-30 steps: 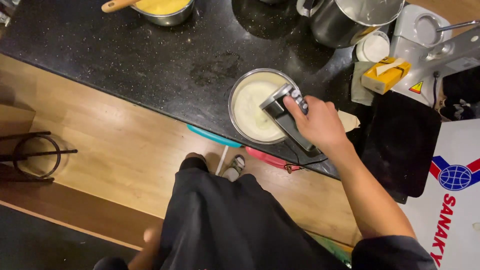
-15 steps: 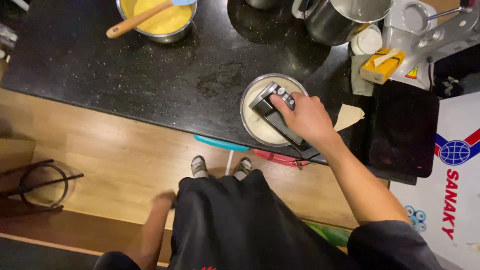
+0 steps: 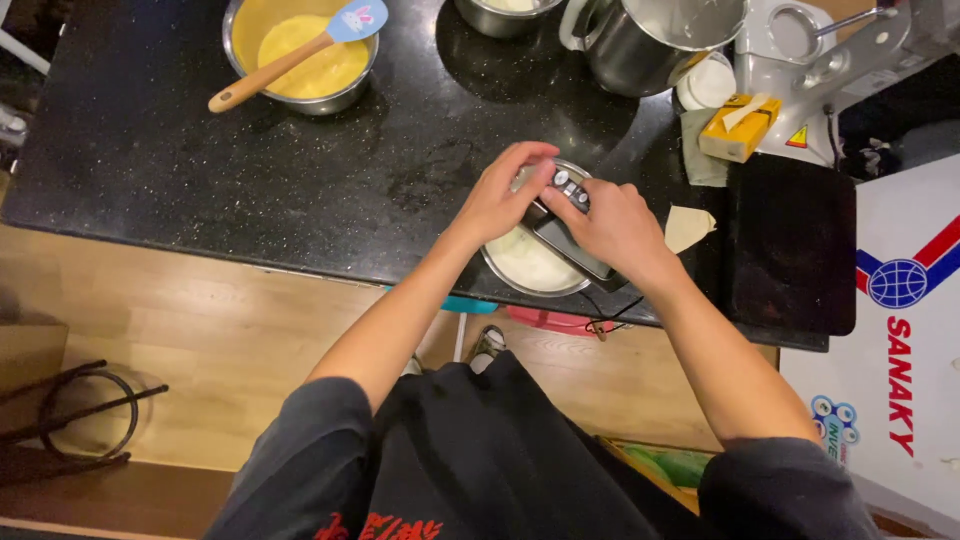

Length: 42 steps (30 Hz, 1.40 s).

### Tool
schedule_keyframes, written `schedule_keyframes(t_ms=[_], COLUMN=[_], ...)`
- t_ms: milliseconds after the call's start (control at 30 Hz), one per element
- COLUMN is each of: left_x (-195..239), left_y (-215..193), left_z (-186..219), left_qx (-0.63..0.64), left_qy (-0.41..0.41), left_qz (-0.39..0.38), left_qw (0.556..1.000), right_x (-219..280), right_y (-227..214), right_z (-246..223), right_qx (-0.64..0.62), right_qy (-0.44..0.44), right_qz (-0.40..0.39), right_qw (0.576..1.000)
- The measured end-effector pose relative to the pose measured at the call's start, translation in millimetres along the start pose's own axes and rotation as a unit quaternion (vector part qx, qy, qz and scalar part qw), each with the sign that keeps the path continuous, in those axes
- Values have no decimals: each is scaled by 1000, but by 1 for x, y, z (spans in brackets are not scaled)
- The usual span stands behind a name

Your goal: Using a hand mixer to blend and homogenize batter in a metal bowl on a kitchen counter.

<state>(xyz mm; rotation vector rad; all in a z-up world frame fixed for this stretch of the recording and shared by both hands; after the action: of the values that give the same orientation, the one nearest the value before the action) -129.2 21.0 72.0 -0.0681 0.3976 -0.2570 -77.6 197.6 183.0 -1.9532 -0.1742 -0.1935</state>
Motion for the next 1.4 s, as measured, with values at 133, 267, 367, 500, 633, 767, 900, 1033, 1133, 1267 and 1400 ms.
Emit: schedule_keyframes(t_ms=[133,267,367,500,633,767,900,1033,1133,1267,1400], left_x=[-12,-6,-7,-7,-8,-9,-5,-5,-10,-24,-41], left_y=[23,28,30,31,32,34,29,16,6,0,10], left_z=[-29,-36,-33,-30,-30,-29,-25,-30,-29,-33,-38], left_qx=[75,88,94,90,91,89,83,72,61,44,53], left_qy=[-67,-55,-40,-31,-36,-37,-31,-28,-25,-8,-3], left_qz=[-20,-13,-15,-17,-17,-12,-9,-6,0,14,15], left_qw=[995,995,995,995,995,995,996,997,998,999,998], right_x=[1,-6,3,-1,2,5,5,-6,-16,-36,-39], right_y=[3,12,5,16,10,9,13,23,27,26,15], right_z=[7,23,13,24,21,23,20,16,12,10,16], right_qx=[-11,-60,-95,-82,-51,-51,-50,-52,-56,-43,-35], right_qy=[8,-12,20,-9,-27,-18,-20,-40,-51,-66,-49], right_qz=[-15,-61,-101,-120,-68,-53,-51,-46,-42,-19,-6], right_qw=[1000,996,990,989,996,997,997,997,996,997,998])
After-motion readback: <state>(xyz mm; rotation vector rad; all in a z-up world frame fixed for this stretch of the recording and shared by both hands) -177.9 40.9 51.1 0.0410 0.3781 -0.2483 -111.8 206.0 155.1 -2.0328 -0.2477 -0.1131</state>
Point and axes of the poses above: each hand's wrist, its own x-axis away from the middle knuckle, its own y-axis out of the palm, z = x × y, the point moved 4 cm from there along -x, towards the middle knuckle, and after that the axes turned 3 degrees about x, right-handed, at the moved point
